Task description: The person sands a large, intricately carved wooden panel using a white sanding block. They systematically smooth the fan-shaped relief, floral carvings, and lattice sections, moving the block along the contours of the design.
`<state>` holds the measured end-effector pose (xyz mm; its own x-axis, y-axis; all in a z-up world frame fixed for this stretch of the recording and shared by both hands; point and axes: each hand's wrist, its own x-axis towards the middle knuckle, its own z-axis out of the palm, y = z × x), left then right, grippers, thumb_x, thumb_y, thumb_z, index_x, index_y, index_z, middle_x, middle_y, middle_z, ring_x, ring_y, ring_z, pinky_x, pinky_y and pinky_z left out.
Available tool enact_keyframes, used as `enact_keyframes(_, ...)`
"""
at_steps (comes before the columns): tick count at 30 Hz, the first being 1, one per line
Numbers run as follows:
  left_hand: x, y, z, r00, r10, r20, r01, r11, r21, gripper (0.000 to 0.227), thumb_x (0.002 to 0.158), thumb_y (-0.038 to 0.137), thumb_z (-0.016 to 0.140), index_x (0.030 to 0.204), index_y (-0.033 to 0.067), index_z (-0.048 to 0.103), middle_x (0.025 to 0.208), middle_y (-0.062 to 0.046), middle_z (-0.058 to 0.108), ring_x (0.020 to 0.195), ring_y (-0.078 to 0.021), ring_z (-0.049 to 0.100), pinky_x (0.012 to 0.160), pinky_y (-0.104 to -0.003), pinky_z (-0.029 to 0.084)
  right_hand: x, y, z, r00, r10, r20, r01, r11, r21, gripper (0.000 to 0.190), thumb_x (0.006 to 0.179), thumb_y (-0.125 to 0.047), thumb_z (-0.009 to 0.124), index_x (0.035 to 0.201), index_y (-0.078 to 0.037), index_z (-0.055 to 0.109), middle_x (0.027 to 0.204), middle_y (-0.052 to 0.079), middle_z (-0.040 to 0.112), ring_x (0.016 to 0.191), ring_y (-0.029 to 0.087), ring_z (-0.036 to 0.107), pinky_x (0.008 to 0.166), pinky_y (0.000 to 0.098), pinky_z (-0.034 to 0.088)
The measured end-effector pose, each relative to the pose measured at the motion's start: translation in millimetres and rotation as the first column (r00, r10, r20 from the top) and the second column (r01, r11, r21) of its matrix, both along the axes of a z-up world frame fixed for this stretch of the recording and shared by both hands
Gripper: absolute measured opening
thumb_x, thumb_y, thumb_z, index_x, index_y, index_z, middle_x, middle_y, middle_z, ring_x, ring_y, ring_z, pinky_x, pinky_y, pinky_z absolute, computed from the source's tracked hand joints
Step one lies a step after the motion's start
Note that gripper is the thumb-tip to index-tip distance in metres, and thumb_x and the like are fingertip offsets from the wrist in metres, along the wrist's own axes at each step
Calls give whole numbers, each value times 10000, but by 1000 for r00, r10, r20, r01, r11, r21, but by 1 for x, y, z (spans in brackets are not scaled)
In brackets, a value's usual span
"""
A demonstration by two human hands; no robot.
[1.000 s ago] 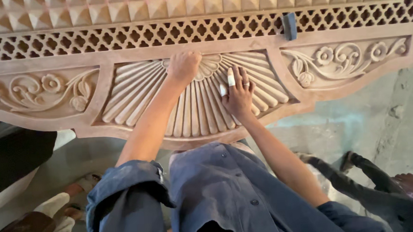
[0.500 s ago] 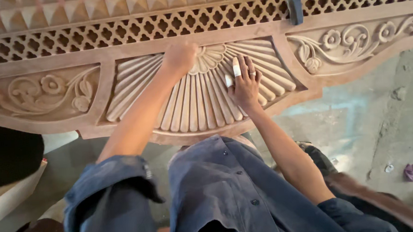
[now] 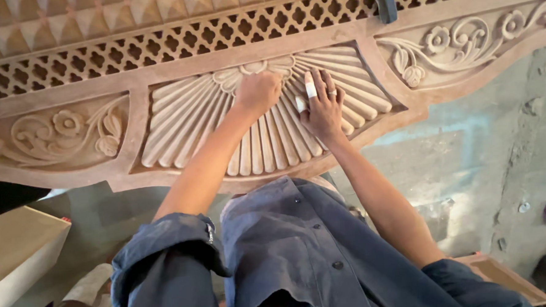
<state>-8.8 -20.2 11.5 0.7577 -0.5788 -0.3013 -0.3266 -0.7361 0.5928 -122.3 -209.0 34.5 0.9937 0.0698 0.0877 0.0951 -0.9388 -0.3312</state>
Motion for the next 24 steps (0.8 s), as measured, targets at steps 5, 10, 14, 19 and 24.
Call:
enact_keyframes(5,-6,5,1,997,28,78,-21,997,-81,173,857,141,584,713,62,640,712,-163,682,635,-367,667,606,-509,527,-4,1,-4,1000,-2,-15,2,1000,5,732,859,-170,661,1540,-22,438,1616,161,428,1516,357,365,1137,529,315)
enact_keyframes(10,-1,-5,-5,997,30,71,-29,999,-15,167,865,176,605,761,83,697,743,-176,703,688,-375,694,651,-522,541,-2,1,-5,999,-5,33,5,1000,-7,709,901,-188,674,1550,-27,436,1617,157,428,1516,352,365,1137,533,318)
enact_keyframes(14,1,-6,-10,998,28,50,-28,999,19,165,849,158,587,787,85,722,819,-193,720,757,-369,721,740,-507,565,-3,3,-5,1000,2,8,-2,1000,29,702,936,-203,687,1562,-24,426,1618,161,423,1517,359,360,1138,539,316)
enact_keyframes(19,15,18,-1,992,-103,79,90,984,153,201,845,161,580,848,55,751,887,-199,731,828,-369,727,779,-529,562,-5,1,-3,1000,6,-25,-6,1000,14,754,865,-174,664,1561,-18,422,1625,161,425,1521,363,363,1137,534,321)
enact_keyframes(24,26,18,17,993,-53,-108,58,997,42,297,901,259,588,1085,63,713,847,-193,727,815,-351,728,798,-515,566,-1,0,-4,999,-12,-34,13,1000,15,717,913,-231,679,1548,-15,423,1611,171,418,1499,371,361,1123,552,311)
